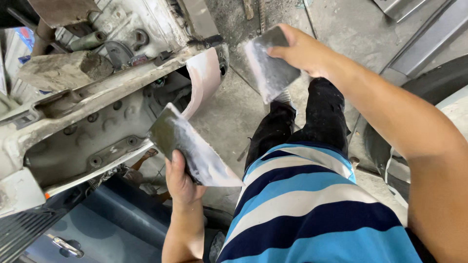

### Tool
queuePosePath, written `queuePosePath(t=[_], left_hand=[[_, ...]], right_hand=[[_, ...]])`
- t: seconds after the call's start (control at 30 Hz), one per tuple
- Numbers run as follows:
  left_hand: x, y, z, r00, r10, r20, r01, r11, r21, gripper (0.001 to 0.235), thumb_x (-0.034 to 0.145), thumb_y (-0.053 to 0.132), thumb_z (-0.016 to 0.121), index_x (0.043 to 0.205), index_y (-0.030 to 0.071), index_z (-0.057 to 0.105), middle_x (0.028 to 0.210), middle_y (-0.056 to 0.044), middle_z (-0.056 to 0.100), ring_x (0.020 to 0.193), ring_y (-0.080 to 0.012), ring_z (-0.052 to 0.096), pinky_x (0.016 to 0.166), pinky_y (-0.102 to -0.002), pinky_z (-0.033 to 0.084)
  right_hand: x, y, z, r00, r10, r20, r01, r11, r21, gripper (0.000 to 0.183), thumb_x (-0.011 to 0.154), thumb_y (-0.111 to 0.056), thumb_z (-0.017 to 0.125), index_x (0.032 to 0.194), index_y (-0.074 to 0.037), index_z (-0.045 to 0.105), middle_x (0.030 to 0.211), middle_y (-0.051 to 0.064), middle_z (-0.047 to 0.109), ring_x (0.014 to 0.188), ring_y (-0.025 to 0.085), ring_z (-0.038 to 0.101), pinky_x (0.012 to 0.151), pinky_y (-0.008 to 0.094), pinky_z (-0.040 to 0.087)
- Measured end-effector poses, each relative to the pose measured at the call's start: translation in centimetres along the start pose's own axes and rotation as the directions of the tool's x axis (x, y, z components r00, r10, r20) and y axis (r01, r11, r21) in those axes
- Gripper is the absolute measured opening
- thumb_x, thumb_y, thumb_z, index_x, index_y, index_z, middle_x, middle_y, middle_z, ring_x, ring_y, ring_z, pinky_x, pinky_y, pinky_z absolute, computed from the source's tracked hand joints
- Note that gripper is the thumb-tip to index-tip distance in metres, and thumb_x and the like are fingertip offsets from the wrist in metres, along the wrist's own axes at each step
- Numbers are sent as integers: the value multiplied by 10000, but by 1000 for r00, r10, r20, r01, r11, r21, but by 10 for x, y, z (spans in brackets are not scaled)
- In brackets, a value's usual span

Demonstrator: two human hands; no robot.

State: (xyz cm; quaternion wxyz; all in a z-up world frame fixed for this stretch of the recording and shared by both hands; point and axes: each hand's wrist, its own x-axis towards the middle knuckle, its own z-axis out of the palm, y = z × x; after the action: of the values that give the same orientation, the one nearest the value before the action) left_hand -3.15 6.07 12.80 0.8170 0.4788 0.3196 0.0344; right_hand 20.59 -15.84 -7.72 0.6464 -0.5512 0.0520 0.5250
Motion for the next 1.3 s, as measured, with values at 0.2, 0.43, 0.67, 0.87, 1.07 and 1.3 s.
queuePosePath(t=[0.2,0.43,0.67,0.87,1.07,1.3], left_hand=[[-14,-11,-8,989,126,-81,-122,991,53,474,1109,255,585,1503,39,436,1357,-125,608,1198,-268,643,1020,-426,542],[-21,-18,-9,984,152,-90,-143,984,102,508,1088,298,630,1484,27,464,1339,-116,610,1173,-239,631,993,-385,525],[-20,-23,-10,992,111,-64,-108,993,44,493,1098,310,630,1472,31,470,1314,-111,614,1160,-241,636,995,-396,531],[-19,-26,-11,991,105,-77,-100,993,61,501,1086,310,621,1478,41,462,1324,-101,607,1167,-233,629,999,-387,523],[-22,-24,-11,991,127,-42,-123,988,95,469,1115,291,596,1487,36,464,1330,-106,608,1175,-237,625,1019,-392,513],[-23,-25,-14,993,122,-12,-120,990,79,473,1120,284,586,1503,42,448,1349,-110,600,1183,-234,624,1025,-387,511]], right_hand=[[50,-22,20,992,115,55,-123,974,191,309,940,-163,638,1244,-217,649,1126,-32,737,1018,96,705,892,303,570],[70,-27,22,988,63,140,-99,959,264,240,954,-116,643,1184,-162,691,1059,-6,752,928,111,747,845,303,640],[61,-28,29,986,100,133,-119,983,139,263,972,-140,626,1234,-158,646,1097,12,756,961,116,755,865,311,621],[53,-6,45,979,88,185,-124,974,192,310,967,-105,616,1275,-111,595,1116,63,742,964,153,750,865,342,647],[44,30,67,982,5,188,-35,987,156,308,974,-96,614,1276,-82,553,1150,73,691,1001,152,694,888,344,603],[19,65,106,934,-353,62,355,935,-22,310,1018,-116,622,1302,-35,532,1183,124,704,1094,219,666,983,377,533]])
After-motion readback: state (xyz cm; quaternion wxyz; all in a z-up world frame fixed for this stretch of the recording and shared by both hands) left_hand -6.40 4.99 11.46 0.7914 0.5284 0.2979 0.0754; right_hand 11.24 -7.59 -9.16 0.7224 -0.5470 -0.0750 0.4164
